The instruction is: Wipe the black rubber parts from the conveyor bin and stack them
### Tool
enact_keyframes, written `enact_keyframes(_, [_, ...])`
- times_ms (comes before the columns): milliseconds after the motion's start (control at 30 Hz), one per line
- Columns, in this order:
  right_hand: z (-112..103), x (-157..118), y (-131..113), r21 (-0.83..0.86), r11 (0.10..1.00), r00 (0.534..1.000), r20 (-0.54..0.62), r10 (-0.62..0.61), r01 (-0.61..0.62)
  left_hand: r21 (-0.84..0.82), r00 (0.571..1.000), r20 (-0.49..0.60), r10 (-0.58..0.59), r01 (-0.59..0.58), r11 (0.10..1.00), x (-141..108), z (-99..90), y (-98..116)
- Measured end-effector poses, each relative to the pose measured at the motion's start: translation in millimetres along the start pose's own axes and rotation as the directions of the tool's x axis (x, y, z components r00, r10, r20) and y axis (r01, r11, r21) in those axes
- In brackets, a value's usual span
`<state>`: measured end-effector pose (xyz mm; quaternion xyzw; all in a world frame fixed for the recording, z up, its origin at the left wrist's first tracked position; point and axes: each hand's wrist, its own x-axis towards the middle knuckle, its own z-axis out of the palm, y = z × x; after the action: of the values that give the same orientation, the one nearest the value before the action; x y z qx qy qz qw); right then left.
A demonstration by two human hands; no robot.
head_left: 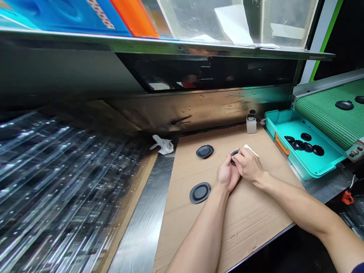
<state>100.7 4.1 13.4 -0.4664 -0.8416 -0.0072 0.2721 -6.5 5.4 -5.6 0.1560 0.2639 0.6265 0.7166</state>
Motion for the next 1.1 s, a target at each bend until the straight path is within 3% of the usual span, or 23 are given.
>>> enact_keyframes(133, [-6.2, -7.6, 5.5, -0.02, 0.988, 0.981, 0.121, -0.15, 0.153, -0.002, 0.999, 0.003, -0.05, 0.05, 0.999, -0.8, -0.9, 3.9])
enact_keyframes(300, [-7.3, -8.2, 10.1, -0.079, 0.997, 0.992, 0.127, -0.017, 0.027, 0.009, 0.999, -0.024, -0.025, 0.025, 1.0, 0.3, 0.5, 1.3])
enact_keyframes(467, [-2.4, -7.6, 9.8, -0.024, 0.995, 0.98, 0.181, -0.086, 0.092, -0.012, 0.998, -0.037, -0.053, 0.052, 0.999, -0.8, 1.8, 2.9])
enact_keyframes(567, [-4.4, -8.5, 15.2, -0.05, 0.999, 0.988, 0.152, -0.002, 0.009, 0.003, 0.997, -0.058, -0.047, 0.048, 0.999, -0.8, 1.7, 3.4])
enact_keyframes(767, [-5.3, 1.0, 18.8, -0.041, 0.996, 0.994, 0.083, -0.072, 0.076, 0.062, 1.0, -0.008, -0.008, 0.009, 0.998, -1.8, 2.1, -6.7])
enact_keyframes(967, [-5.2, 6.8, 33.9, -0.087, 0.987, 0.991, -0.007, 0.136, -0.137, 0.117, 0.998, -0.025, -0.051, 0.054, 0.992, -4.4, 6.6, -3.3])
enact_keyframes(1100, [-14.2, 0.0, 44.7, 0.085, 0.977, 0.978, -0.06, 0.2, -0.194, 0.05, 0.993, -0.07, -0.096, 0.099, 0.994, -6.7, 10.8, 7.3])
